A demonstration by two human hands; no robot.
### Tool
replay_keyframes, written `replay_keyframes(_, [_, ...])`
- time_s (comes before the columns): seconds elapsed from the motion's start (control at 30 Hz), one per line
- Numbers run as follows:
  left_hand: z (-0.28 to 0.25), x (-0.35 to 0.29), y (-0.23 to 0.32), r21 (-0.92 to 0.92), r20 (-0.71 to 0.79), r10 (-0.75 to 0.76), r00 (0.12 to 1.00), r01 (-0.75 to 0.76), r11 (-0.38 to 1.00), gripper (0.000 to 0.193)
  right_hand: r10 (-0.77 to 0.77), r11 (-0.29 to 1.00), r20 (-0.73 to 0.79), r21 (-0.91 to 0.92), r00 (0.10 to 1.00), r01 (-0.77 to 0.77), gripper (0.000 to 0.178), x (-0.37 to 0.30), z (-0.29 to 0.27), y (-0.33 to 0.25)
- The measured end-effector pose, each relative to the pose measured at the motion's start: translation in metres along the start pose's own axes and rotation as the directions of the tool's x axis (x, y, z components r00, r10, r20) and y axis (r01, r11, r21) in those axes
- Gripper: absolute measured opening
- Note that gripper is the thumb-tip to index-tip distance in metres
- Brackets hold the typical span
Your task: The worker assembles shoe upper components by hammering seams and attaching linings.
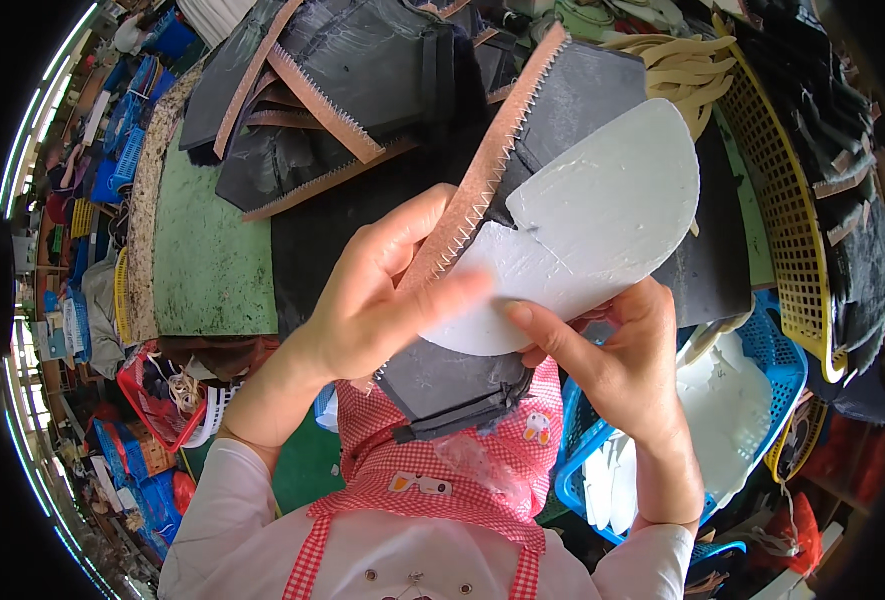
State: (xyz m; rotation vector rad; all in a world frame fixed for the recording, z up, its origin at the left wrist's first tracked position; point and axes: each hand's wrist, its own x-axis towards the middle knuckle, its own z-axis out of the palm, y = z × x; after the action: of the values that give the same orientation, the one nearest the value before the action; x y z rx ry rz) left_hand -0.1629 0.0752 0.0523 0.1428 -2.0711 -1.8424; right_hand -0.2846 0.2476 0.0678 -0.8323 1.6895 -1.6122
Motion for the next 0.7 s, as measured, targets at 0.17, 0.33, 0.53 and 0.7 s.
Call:
replay_keyframes(0.17, [-0.014,-0.010,0.011,-0.008,0.078,-0.085,0.993,0.086,0.996,0.026,0.038,0.983,-0.034,-0.178,0.999,-0.044,0.047,-0.005,-0.019,-0.010])
replay_keyframes(0.33, [-0.047,-0.005,0.043,0.255,0.421,-0.259,0.869,0.161,0.954,0.037,-0.295,0.861,0.193,-0.371,0.936,0.348,0.042,-0.003,-0.060,-0.038])
replay_keyframes(0.53, [-0.063,0.004,0.051,0.357,0.644,-0.379,0.665,0.176,0.917,0.034,-0.315,0.660,0.418,-0.549,0.852,0.513,0.035,0.015,-0.050,-0.056])
replay_keyframes(0.7, [-0.061,0.002,0.037,0.113,0.738,-0.164,0.655,0.120,0.986,0.042,-0.192,0.676,0.568,-0.514,0.800,0.528,0.034,0.018,-0.046,-0.042])
